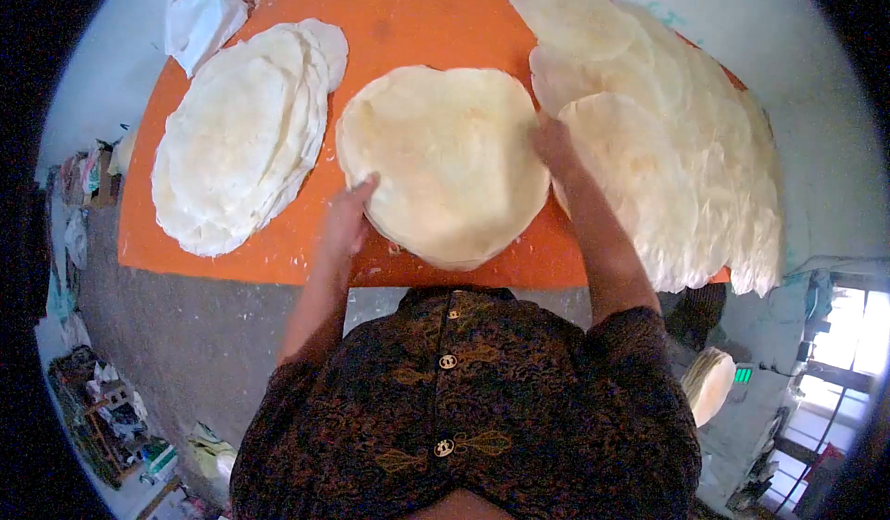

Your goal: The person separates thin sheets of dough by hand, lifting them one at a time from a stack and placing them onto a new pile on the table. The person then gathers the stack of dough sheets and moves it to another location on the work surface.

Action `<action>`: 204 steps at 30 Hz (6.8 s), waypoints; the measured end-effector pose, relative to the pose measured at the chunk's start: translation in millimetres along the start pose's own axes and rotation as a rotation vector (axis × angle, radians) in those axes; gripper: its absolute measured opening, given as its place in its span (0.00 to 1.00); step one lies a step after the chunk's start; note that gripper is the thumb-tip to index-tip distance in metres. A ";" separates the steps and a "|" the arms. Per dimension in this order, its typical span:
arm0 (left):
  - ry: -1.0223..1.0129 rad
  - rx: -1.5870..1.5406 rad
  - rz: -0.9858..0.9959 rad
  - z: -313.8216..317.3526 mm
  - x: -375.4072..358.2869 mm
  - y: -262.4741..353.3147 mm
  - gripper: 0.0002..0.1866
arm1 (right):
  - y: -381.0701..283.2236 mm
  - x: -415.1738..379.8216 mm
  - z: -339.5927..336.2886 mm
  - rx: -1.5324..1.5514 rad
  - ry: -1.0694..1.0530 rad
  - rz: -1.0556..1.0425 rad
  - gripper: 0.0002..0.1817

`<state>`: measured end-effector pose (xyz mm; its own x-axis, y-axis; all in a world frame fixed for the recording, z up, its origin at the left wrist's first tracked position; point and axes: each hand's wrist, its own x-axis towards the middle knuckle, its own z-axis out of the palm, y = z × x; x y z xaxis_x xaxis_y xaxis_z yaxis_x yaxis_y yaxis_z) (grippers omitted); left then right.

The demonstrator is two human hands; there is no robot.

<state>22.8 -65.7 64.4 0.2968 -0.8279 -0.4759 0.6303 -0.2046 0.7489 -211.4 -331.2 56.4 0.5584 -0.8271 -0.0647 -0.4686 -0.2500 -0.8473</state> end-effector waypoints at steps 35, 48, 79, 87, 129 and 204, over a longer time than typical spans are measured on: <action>-0.076 -0.282 0.166 -35.7 -22.8 -42.3 0.16 | -99.6 -79.3 143.4 -0.002 -0.674 -0.248 0.27; 0.087 -0.059 0.282 -8.2 -31.3 -41.0 0.13 | -72.9 -78.6 147.1 0.276 -0.728 -0.063 0.11; 0.375 0.108 0.145 -22.3 0.3 -2.6 0.22 | -123.3 -86.3 167.6 -0.236 -0.283 -0.281 0.14; 0.447 -0.079 0.132 -48.0 -8.3 -12.0 0.22 | -109.1 11.6 85.4 0.189 -0.366 0.034 0.10; 0.286 -0.133 0.158 -3.2 -27.5 -6.4 0.23 | -113.5 -32.4 143.3 0.229 -0.695 -0.201 0.39; 0.062 -0.226 0.258 -0.6 -37.2 -4.8 0.20 | -136.3 -56.0 161.4 0.203 -0.698 -0.194 0.27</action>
<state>9.2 -33.7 78.2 0.5054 -0.8029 -0.3161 0.6694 0.1337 0.7307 -68.4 -169.5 90.4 0.9540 -0.2492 -0.1665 -0.2201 -0.2053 -0.9536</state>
